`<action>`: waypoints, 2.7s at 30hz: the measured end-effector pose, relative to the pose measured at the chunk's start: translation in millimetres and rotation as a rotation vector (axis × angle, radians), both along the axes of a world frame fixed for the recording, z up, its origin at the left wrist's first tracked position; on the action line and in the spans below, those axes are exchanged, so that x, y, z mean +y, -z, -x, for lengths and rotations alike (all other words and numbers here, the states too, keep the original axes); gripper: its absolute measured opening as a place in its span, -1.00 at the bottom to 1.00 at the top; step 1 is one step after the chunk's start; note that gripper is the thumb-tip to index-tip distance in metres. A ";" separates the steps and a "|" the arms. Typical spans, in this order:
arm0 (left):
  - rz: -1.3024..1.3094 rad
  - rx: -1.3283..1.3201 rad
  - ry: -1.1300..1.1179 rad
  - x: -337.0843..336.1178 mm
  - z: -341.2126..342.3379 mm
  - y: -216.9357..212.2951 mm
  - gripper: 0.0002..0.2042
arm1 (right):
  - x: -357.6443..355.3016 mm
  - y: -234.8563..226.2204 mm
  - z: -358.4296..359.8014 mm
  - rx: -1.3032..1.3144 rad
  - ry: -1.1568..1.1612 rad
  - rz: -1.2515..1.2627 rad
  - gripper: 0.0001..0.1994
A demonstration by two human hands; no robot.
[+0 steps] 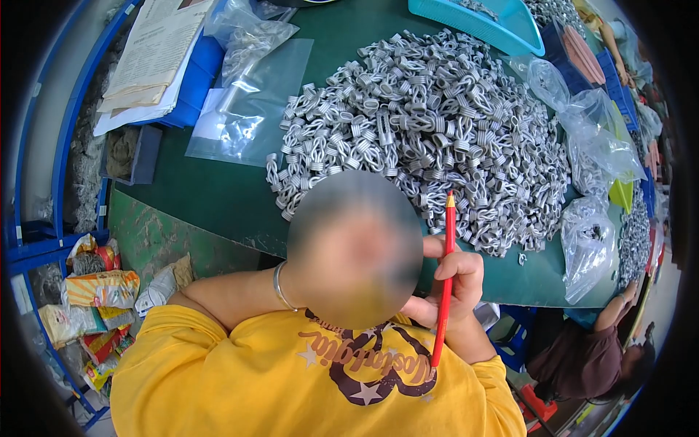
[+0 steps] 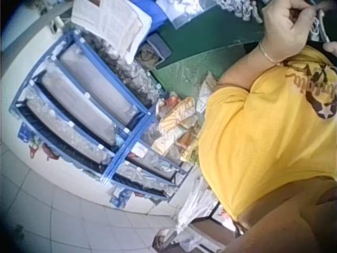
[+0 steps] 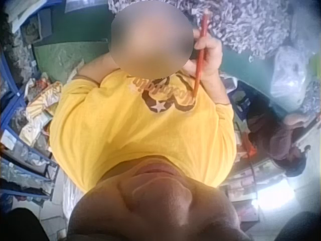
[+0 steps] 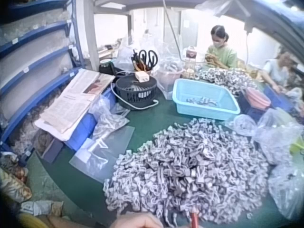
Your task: The person picks up small metal components from a large pile on a workbench and uses a red tool to press or secure a small white insert into each metal piece before setting them aside.
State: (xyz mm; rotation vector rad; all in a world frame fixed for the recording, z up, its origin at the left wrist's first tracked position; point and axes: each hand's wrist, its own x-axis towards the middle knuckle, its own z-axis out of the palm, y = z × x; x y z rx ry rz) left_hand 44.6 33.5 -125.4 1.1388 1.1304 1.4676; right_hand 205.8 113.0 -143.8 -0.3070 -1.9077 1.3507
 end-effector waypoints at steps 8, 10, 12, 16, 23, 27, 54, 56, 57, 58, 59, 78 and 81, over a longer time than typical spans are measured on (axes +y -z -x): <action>0.038 -0.565 0.109 -8.6 -6.3 26.3 -0.79 | 7.6 1.1 3.8 0.046 -0.007 -0.042 -0.49; -0.009 -0.695 0.132 -6.7 -10.5 24.9 -0.78 | 5.5 0.5 2.9 0.037 -0.003 0.004 -0.48; -0.027 -0.648 0.118 -6.4 -8.6 20.4 -0.77 | 5.3 0.3 2.7 0.028 0.002 0.050 -0.48; 0.223 -0.523 0.273 -8.1 4.6 15.5 -0.69 | 6.0 0.7 1.6 0.057 -0.002 0.036 -0.48; 0.346 -0.637 0.318 -17.9 -10.5 47.0 -0.63 | 3.9 6.3 1.0 0.051 0.080 -0.034 -0.46; 0.272 -0.358 0.386 -25.6 -4.3 68.4 -0.74 | -1.8 8.7 3.9 0.067 0.118 -0.079 -0.45; 0.174 -0.041 -0.123 -12.0 -11.1 39.8 -0.87 | -6.4 -2.6 12.2 0.070 -0.016 0.070 -0.47; 0.268 -0.276 -0.134 -10.0 -9.7 32.9 -0.87 | -5.6 -3.3 10.2 0.073 -0.053 0.108 -0.47; 0.263 -0.263 -0.117 -11.1 -8.6 32.7 -0.87 | -6.4 -3.5 10.8 0.064 -0.041 0.124 -0.49; 0.247 -0.251 -0.115 -11.3 -8.2 32.2 -0.87 | -6.9 -3.1 11.4 0.054 -0.031 0.141 -0.51; 0.231 -0.239 -0.113 -11.5 -7.8 31.7 -0.87 | -6.7 -3.6 12.1 0.041 -0.046 0.155 -0.54; 0.021 0.184 -0.023 -3.9 1.2 22.2 -0.80 | -5.4 -1.4 1.1 -0.074 0.144 -0.059 -0.62; 0.059 0.295 -0.061 -1.1 4.6 -5.1 -0.80 | -6.2 -4.0 -0.9 -0.082 0.152 -0.061 -0.63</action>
